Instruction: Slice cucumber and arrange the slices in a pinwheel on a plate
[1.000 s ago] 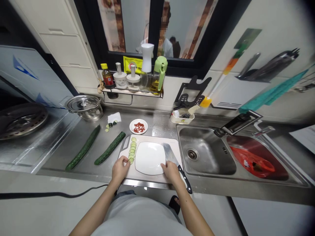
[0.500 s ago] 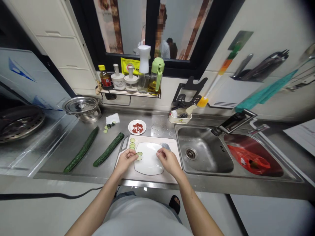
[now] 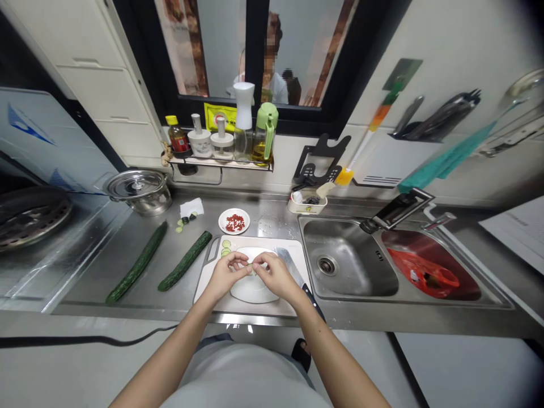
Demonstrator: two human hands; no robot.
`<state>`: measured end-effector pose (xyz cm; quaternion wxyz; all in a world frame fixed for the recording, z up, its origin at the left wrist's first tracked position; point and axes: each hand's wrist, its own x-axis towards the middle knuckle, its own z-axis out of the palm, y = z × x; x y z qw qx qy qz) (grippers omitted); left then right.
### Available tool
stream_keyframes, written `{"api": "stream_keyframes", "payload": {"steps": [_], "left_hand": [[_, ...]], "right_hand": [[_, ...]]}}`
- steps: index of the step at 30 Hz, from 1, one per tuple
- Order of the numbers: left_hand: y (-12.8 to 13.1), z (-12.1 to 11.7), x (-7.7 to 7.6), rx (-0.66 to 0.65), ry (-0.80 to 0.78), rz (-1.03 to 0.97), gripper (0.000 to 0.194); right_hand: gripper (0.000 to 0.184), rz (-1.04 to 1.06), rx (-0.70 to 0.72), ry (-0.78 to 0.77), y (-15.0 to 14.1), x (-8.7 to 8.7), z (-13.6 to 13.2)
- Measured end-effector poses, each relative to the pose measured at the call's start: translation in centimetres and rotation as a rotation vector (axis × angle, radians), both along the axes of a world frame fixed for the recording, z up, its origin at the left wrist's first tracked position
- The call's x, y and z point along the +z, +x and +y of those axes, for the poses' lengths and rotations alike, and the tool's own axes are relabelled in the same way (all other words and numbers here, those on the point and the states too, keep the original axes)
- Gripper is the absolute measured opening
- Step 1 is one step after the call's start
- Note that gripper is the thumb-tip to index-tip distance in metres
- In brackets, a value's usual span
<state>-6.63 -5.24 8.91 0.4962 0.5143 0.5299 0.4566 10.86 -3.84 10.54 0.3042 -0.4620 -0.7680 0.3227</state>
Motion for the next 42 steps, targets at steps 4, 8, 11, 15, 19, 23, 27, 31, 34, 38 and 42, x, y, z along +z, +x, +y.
{"api": "stream_keyframes", "payload": {"steps": [4, 8, 11, 15, 19, 23, 27, 31, 34, 38, 42], "left_hand": [[0.0, -0.3, -0.4, 0.094, -0.164, -0.102, 0.036], [0.5, -0.5, -1.0, -0.034, -0.451, -0.314, 0.049], [0.9, -0.1, -1.3, -0.09, -0.556, -0.454, 0.05], [1.0, 0.6, -1.3, -0.084, -0.578, -0.548, 0.045], [1.0, 0.9, -0.9, -0.02, -0.535, -0.53, 0.053], [1.0, 0.9, -0.3, 0.008, -0.436, -0.352, 0.056], [1.2, 1.0, -0.3, 0.016, -0.346, -0.25, 0.06], [1.5, 1.1, -0.9, 0.027, -0.227, -0.235, 0.059], [1.8, 1.1, -1.3, 0.028, -0.133, -0.219, 0.057], [2.2, 1.2, -1.6, 0.069, -0.035, -0.123, 0.053], [2.8, 1.7, -2.4, 0.097, 0.028, -0.048, 0.047]], "right_hand": [[0.014, 0.045, -0.066, -0.068, 0.2, -0.1, 0.2], [0.016, 0.069, -0.073, -0.076, 0.3, 0.0, 0.4], [0.016, 0.072, -0.061, -0.073, 0.4, 0.1, 0.4], [0.016, 0.056, -0.041, -0.029, 0.6, -0.3, 0.5], [0.015, 0.03, -0.039, -0.025, 0.7, -0.9, 0.5], [0.015, 0.041, -0.037, -0.055, 0.5, -0.9, 0.2], [0.015, 0.018, -0.032, -0.055, 0.4, -0.8, 0.1], [0.015, -0.003, -0.036, -0.052, 0.4, -1.1, 0.2], [0.015, 0.012, -0.047, -0.063, 0.3, -1.5, 0.4], [0.016, 0.047, -0.074, -0.107, 0.2, -2.4, 0.8], [0.017, 0.084, -0.12, -0.198, 0.2, -4.1, 1.5]]}}
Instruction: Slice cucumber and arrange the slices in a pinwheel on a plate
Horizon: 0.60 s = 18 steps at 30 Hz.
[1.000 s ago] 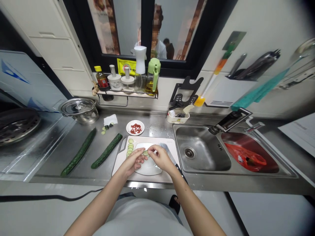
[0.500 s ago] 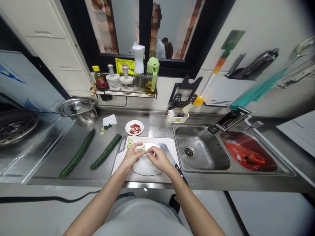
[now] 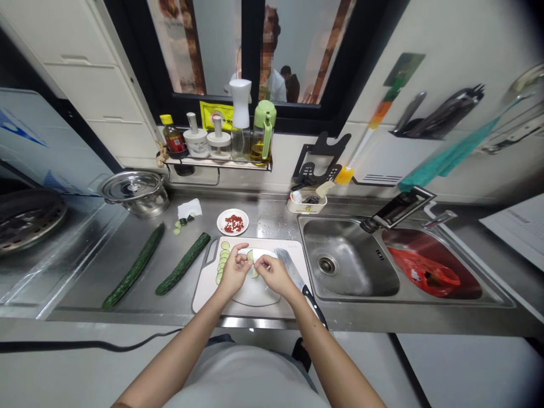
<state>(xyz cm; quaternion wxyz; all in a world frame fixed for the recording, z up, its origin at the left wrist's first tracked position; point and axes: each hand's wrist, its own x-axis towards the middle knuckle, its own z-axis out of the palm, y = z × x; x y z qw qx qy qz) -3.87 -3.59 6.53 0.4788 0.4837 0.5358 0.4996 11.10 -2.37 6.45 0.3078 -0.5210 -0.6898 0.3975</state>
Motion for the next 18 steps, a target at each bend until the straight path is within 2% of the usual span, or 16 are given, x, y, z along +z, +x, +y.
{"api": "stream_keyframes", "payload": {"steps": [5, 9, 14, 18], "left_hand": [[0.5, 1.2, -2.1, -0.016, 0.008, 0.052, 0.042], [0.4, 2.4, -3.9, -0.051, -0.027, 0.049, 0.041], [0.1, 4.0, -5.3, -0.083, -0.068, 0.193, 0.041], [0.1, 5.0, -5.9, -0.086, -0.093, 0.368, 0.042]], "right_hand": [[0.016, 0.058, -0.034, -0.097, 0.2, -2.6, 1.2], [0.015, -0.032, -0.065, -0.131, 0.3, -4.0, 1.9], [0.019, -0.286, -0.077, -0.125, 0.1, -4.7, 2.8], [0.021, -0.395, -0.082, -0.114, -0.2, -5.0, 3.3]]}}
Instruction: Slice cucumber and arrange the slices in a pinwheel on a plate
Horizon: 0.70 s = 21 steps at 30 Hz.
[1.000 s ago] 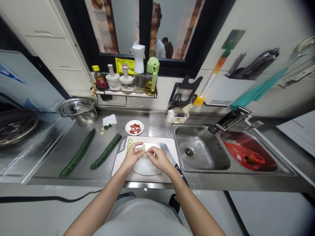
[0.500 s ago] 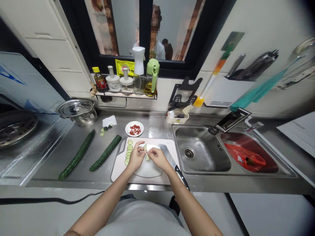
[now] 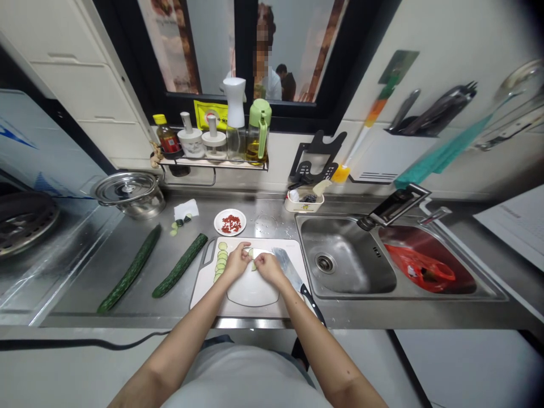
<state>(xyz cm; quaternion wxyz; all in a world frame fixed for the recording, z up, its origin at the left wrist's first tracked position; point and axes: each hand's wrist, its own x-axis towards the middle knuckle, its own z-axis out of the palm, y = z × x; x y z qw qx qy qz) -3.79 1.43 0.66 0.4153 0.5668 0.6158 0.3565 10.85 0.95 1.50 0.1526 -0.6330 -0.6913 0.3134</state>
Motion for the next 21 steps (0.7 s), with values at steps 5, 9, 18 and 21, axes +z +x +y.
{"api": "stream_keyframes", "payload": {"steps": [5, 9, 18, 21], "left_hand": [[0.1, 0.6, -0.6, -0.031, 0.016, 0.143, 0.041], [0.3, 0.7, -0.8, -0.076, 0.055, 0.239, 0.039], [0.4, 0.3, -0.2, -0.152, 0.089, 0.412, 0.031], [0.3, 0.1, 0.2, -0.206, 0.084, 0.551, 0.032]], "right_hand": [[0.022, -0.121, -0.03, -0.011, -0.6, -0.2, 0.2], [0.024, -0.188, -0.05, -0.029, -1.0, 0.0, 0.0], [0.029, -0.324, -0.005, -0.001, -1.3, -0.1, -0.7], [0.03, -0.346, 0.046, 0.025, -1.2, -0.1, -1.1]]}}
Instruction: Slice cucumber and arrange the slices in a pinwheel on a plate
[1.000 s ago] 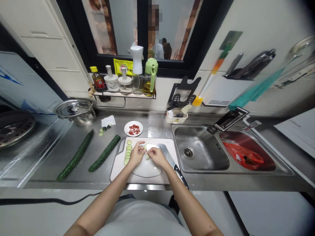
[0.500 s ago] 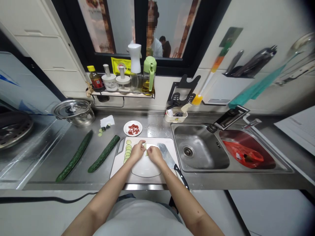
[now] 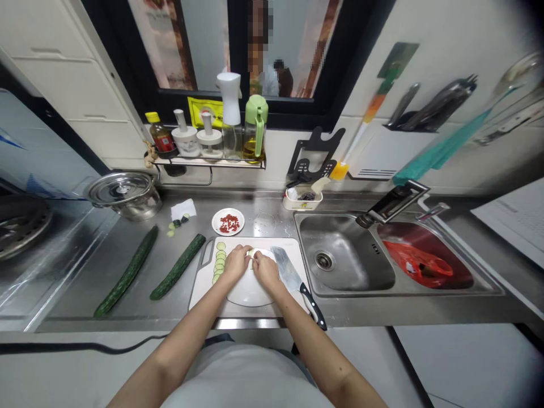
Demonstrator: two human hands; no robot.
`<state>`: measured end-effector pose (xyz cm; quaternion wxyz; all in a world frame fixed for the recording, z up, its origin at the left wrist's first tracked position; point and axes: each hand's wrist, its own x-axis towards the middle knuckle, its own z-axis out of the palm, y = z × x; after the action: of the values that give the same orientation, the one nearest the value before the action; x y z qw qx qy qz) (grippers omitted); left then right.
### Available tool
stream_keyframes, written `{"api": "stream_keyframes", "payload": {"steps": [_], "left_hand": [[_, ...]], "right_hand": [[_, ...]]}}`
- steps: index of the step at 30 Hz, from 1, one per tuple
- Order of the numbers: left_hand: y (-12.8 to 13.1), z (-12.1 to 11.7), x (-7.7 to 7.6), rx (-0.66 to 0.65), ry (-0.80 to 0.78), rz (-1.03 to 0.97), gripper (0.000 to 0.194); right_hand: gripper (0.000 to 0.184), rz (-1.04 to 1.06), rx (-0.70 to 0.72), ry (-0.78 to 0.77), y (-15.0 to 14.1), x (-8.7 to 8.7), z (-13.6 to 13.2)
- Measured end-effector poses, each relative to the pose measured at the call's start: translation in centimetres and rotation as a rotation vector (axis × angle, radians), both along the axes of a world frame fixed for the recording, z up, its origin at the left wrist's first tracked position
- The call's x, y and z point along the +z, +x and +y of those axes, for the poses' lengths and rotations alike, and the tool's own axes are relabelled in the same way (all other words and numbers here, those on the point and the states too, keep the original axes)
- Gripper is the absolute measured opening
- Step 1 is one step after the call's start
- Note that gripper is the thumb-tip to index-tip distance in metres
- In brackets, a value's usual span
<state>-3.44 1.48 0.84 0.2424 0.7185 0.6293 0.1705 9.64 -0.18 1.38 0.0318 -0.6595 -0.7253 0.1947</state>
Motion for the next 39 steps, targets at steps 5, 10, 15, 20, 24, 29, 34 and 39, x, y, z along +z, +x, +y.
{"api": "stream_keyframes", "payload": {"steps": [5, 10, 15, 20, 24, 29, 34, 39], "left_hand": [[-0.1, -0.3, 0.1, -0.035, 0.015, 0.137, 0.03], [-0.1, -0.7, 0.2, -0.029, 0.018, 0.197, 0.033], [-0.3, -0.9, 0.3, -0.04, 0.055, 0.213, 0.036], [-0.6, -0.9, 0.1, -0.047, 0.063, 0.229, 0.035], [-0.6, -0.7, 0.0, -0.094, 0.072, 0.224, 0.035], [-0.7, -0.7, -0.2, -0.076, 0.065, 0.186, 0.034], [-0.6, -0.9, -0.4, -0.047, 0.083, 0.163, 0.033], [-0.6, -0.9, -0.7, -0.043, 0.102, 0.157, 0.032]], "right_hand": [[0.036, -0.106, 0.08, 0.001, 0.0, -0.2, -0.7], [0.037, -0.164, 0.122, 0.024, 0.0, -0.4, -1.0], [0.038, -0.185, 0.142, 0.022, 0.0, -0.4, -1.1], [0.041, -0.191, 0.154, -0.001, 0.1, -0.4, -1.1], [0.042, -0.176, 0.137, -0.009, 0.2, -0.3, -1.1], [0.044, -0.139, 0.058, -0.007, 0.1, -0.1, -0.6], [0.045, -0.138, 0.032, -0.042, -0.2, 0.1, -0.1], [0.045, -0.164, 0.04, -0.056, -0.2, 0.1, 0.0]]}}
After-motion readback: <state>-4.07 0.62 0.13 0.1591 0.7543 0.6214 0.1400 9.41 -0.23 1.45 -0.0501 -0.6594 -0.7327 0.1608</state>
